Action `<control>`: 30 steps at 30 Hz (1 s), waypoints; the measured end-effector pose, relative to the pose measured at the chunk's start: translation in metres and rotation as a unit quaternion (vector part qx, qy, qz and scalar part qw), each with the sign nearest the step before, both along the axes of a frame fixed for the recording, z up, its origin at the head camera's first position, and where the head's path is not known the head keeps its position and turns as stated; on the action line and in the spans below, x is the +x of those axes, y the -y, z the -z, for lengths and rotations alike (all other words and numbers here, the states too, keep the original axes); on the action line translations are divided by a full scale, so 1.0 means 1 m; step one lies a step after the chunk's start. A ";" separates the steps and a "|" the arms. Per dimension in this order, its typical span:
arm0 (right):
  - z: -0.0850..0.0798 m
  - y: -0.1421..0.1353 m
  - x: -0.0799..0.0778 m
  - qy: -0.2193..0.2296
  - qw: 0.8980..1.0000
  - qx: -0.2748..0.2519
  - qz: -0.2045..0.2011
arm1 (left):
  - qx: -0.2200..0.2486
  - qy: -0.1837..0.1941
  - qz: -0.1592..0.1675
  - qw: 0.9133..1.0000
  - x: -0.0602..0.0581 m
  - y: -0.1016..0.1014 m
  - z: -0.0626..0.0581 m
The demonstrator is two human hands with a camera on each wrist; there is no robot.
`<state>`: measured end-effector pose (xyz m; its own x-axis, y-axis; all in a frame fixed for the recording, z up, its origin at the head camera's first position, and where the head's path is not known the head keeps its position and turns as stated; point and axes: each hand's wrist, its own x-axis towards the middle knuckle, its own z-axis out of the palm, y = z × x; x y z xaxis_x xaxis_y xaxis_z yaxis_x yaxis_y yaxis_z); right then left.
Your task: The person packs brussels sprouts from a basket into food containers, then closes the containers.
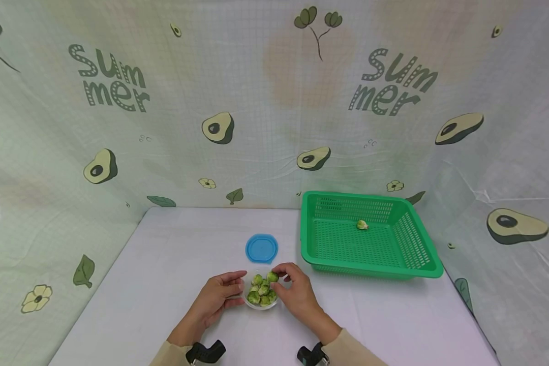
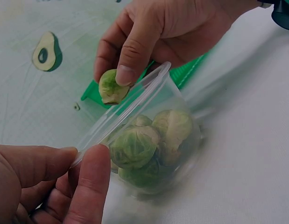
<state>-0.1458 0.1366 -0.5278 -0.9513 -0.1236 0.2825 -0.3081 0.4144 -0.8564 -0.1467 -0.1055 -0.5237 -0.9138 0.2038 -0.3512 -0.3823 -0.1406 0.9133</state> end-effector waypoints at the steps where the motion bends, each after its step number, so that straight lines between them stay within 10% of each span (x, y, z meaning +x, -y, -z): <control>1: 0.001 0.000 0.000 -0.007 1.000 0.004 0.000 | 0.000 0.002 0.000 1.000 0.000 0.000 0.000; 30: 0.012 0.001 0.000 -0.025 0.999 0.031 0.005 | 0.001 0.007 -0.004 1.000 0.000 0.000 -0.001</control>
<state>-0.1461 0.1360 -0.5396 -0.9371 -0.1338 0.3225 -0.3466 0.4691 -0.8123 -0.1465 -0.1053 -0.5227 -0.9102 0.1967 -0.3645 -0.3947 -0.1454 0.9072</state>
